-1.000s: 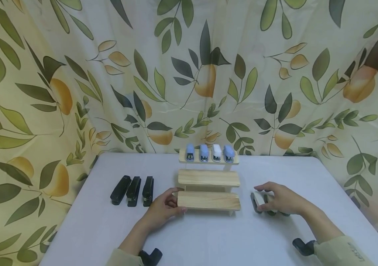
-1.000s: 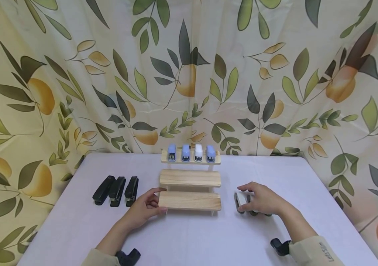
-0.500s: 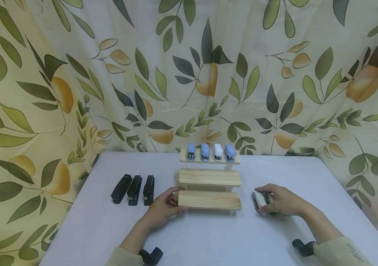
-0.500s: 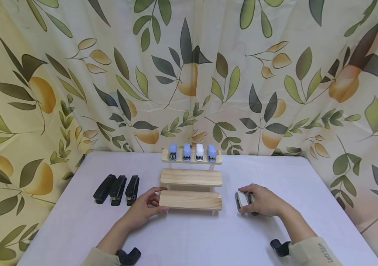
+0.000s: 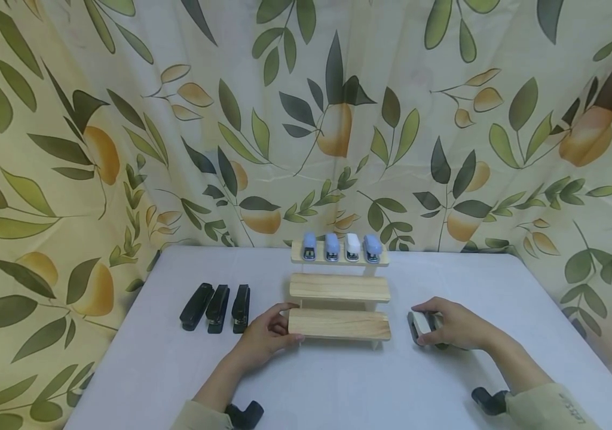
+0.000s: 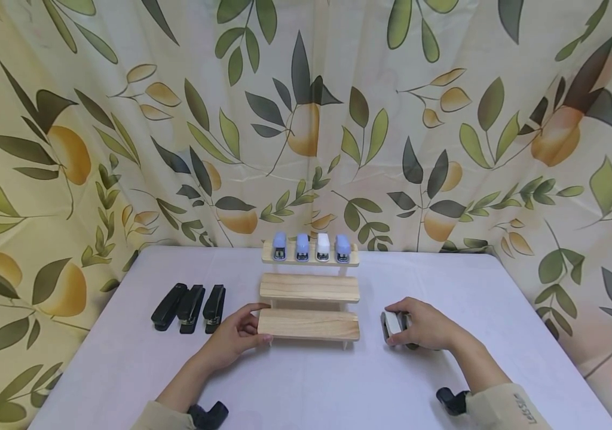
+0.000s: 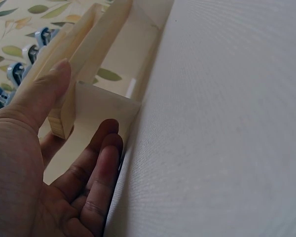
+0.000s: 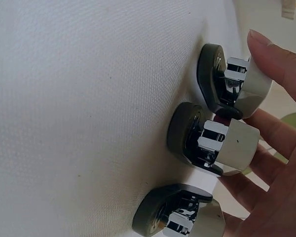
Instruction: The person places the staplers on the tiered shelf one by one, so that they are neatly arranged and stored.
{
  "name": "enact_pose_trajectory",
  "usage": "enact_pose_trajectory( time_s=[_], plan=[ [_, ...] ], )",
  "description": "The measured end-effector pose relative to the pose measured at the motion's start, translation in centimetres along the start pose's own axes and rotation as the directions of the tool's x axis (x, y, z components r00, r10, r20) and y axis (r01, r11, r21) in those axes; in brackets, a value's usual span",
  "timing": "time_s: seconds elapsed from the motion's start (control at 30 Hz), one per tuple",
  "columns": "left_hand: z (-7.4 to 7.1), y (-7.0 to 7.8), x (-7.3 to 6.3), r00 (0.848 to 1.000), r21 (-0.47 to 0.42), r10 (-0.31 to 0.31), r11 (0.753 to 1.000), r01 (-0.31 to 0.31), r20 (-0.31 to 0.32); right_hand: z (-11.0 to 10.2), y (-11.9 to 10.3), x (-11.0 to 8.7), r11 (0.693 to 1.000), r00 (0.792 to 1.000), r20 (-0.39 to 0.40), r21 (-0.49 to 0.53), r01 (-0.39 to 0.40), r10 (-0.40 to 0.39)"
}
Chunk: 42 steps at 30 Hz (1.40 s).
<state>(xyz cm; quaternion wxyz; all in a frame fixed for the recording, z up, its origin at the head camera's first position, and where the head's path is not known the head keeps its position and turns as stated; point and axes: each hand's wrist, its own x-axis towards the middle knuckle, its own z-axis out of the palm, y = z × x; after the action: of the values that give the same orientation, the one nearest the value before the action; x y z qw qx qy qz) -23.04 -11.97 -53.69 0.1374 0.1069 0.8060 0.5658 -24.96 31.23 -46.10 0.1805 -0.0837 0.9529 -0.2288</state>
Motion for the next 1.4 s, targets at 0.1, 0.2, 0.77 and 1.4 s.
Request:
enact_pose_trajectory(
  time_s=[0.1,0.2,0.77,1.4],
  plan=[
    [0.0,0.0,0.0,1.000,0.001,-0.002,1.000,0.002,-0.002,0.0,0.0,0.0,1.000,1.000,-0.003,-0.002,0.003,-0.003],
    [0.0,0.0,0.0,1.000,-0.002,-0.004,1.000,0.004,-0.002,0.1,0.0,0.1,1.000,1.000,-0.008,-0.007,-0.004,0.003],
    [0.1,-0.2,-0.1,1.000,0.003,-0.002,1.000,0.002,0.001,0.3,-0.3,-0.2,0.999,0.999,-0.038,-0.024,0.023,-0.024],
    [0.1,0.0,0.0,1.000,-0.003,-0.013,1.000,0.013,-0.006,-1.3,-2.5,-1.5,0.996,0.990,-0.116,-0.031,0.079,-0.082]
  ],
)
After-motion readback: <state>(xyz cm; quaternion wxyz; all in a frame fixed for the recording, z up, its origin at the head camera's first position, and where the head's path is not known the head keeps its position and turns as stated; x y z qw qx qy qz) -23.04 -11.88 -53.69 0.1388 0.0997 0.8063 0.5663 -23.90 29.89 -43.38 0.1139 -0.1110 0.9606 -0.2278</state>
